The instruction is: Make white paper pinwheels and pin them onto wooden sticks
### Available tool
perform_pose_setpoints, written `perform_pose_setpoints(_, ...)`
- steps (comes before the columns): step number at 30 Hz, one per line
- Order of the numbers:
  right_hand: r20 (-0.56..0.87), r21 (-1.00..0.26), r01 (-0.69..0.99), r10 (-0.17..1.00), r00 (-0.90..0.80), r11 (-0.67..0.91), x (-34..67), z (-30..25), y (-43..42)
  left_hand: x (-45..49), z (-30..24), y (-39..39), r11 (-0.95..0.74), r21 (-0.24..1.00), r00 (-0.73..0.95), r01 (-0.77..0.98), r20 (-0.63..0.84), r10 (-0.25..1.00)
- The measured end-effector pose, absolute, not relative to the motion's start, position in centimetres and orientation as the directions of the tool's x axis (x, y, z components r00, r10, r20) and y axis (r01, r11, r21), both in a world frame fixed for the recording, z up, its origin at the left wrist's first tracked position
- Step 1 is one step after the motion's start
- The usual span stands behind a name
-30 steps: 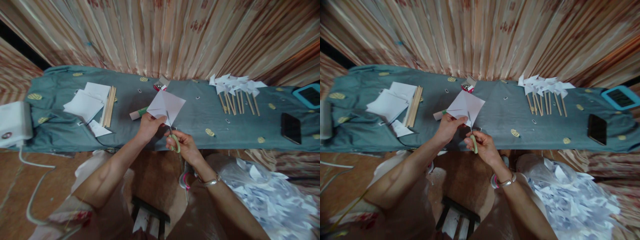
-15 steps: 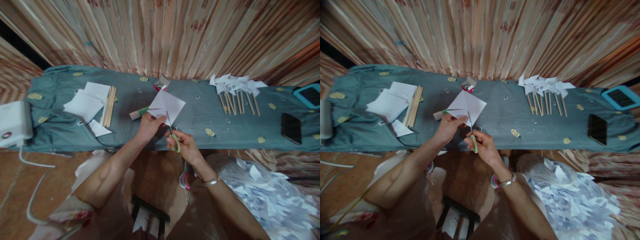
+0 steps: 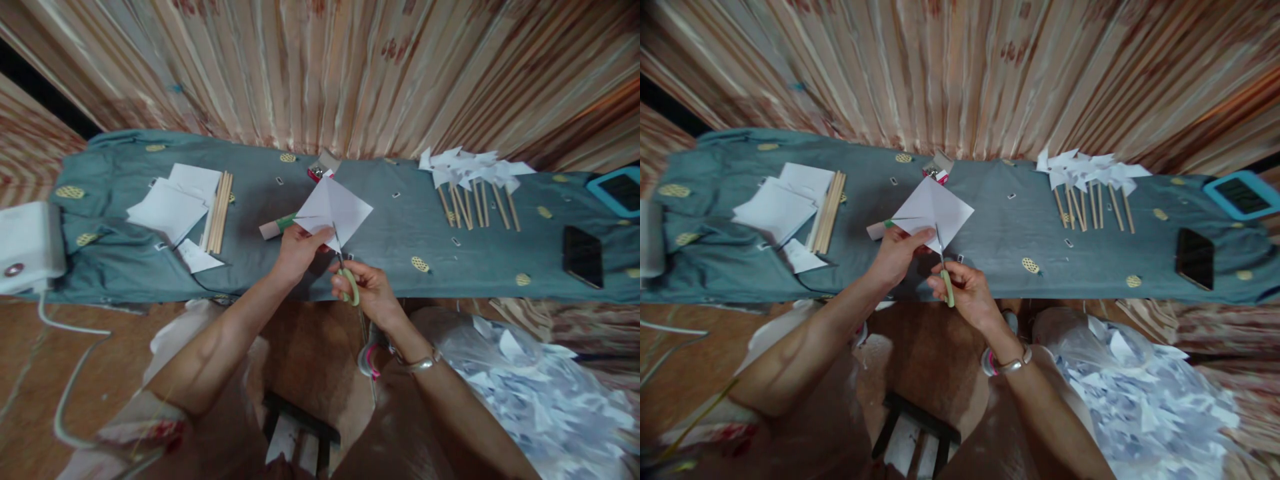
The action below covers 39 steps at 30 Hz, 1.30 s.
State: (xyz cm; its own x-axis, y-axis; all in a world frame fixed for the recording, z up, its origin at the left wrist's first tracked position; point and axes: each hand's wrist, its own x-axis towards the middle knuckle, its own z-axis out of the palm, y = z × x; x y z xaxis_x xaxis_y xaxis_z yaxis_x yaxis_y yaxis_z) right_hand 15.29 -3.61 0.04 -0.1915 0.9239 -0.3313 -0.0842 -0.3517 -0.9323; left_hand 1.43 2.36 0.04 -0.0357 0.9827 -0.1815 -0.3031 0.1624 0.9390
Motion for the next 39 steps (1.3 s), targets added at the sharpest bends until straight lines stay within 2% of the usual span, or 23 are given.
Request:
perform_pose_setpoints(5,-0.340,-0.925,-0.108,0.920,-0.197,-0.365,15.2,-0.2,-3.8,1.3,-0.4,2.7,0.171,0.897,-0.045,-0.407,-0.207,0.977)
perform_pose_setpoints(13,-0.321,-0.932,-0.088,0.914,-0.248,-0.352,15.2,-0.4,-4.0,1.2,0.1,2.9,0.200,0.855,-0.076,-0.478,-0.268,0.960)
perform_pose_setpoints(22,-0.362,-0.925,0.034,0.853,-0.377,-0.378,16.8,0.0,-3.7,-0.1,0.5,4.2,0.074,0.853,-0.136,-0.517,-0.168,0.976)
perform_pose_setpoints(24,-0.361,-0.927,0.034,0.869,-0.338,-0.373,17.6,0.1,-3.4,-0.3,0.4,4.3,0.059,0.858,-0.136,-0.510,-0.148,0.980)
perform_pose_setpoints(27,-0.312,-0.949,0.002,0.935,-0.171,-0.316,18.8,0.3,-2.7,-0.1,0.2,4.1,0.086,0.898,-0.097,-0.433,-0.141,0.985)
perform_pose_setpoints(32,-0.157,-0.985,-0.085,0.983,0.100,-0.148,20.4,0.3,-1.2,0.8,-0.2,2.7,0.213,0.960,0.139,-0.181,-0.189,0.972)
perform_pose_setpoints(36,-0.121,-0.989,-0.101,0.980,0.159,-0.105,20.6,0.4,-0.5,1.6,-0.6,1.8,0.282,0.957,0.300,-0.069,-0.250,0.921)
perform_pose_setpoints(39,-0.144,-0.987,-0.092,0.976,0.161,-0.130,20.2,0.5,-0.4,1.9,-0.9,1.5,0.292,0.956,0.351,-0.025,-0.265,0.898)
